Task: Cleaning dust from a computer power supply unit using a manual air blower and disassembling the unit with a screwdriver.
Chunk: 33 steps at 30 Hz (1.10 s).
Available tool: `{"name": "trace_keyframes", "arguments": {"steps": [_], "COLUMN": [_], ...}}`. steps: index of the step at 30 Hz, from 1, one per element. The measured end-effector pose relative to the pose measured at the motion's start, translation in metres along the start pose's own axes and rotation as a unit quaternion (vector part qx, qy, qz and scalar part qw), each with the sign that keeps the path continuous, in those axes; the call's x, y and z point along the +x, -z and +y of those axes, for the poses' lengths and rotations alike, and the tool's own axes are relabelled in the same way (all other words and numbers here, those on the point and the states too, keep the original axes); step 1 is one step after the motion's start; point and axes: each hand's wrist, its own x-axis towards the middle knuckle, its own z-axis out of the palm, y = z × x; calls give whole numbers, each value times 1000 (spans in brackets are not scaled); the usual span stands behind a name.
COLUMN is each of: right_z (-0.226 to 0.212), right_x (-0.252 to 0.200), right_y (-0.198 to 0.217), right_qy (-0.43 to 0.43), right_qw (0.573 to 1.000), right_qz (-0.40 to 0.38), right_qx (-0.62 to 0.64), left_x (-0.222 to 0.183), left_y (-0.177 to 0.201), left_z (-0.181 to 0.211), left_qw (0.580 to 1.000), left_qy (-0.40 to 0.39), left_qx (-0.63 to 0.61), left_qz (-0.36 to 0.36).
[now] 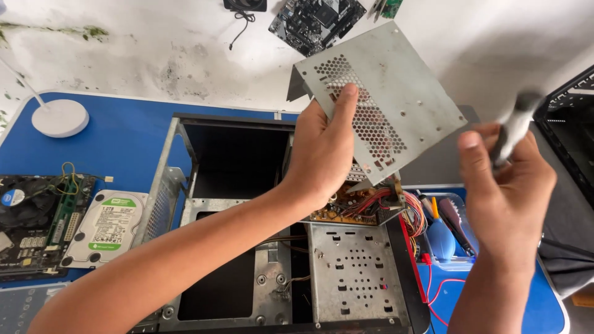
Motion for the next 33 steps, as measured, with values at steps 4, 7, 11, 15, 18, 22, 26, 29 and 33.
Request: {"name": "trace_keyframes", "arguments": {"steps": [4, 7, 11, 15, 18, 22, 26, 29, 33], "right_z": [5, 41, 86, 226, 258, 332, 315, 301, 253], "right_x": [-5, -11, -21, -59, -72, -95, -101, -102, -94], "right_y": [11, 18, 5, -24, -31, -43, -48, -50, -53], "right_qy": [-127, -231, -356, -359, -376, -373, -351, -343, -339], "right_qw": [991, 966, 903, 856, 845, 838, 850, 854, 869], "right_qz": [-4, -40, -168, -229, -224, -226, -229, -231, -210], "right_qx": [30, -110, -171, -292, -307, -328, -318, -316, -294], "left_x": [-2, -4, -6, -14, -16, -15, -16, -15, -16], "left_y": [2, 4, 3, 4, 2, 3, 4, 3, 4], "left_z": [-3, -3, 1, 8, 9, 8, 8, 11, 13], "left_qw": [999, 998, 995, 997, 994, 995, 994, 994, 994], "left_qy": [33, 61, 87, 65, 92, 82, 84, 80, 74], "left_qx": [10, 5, -17, 40, 41, 42, 50, 50, 42], "left_qz": [29, 29, 39, 23, 34, 49, 57, 58, 61]}}
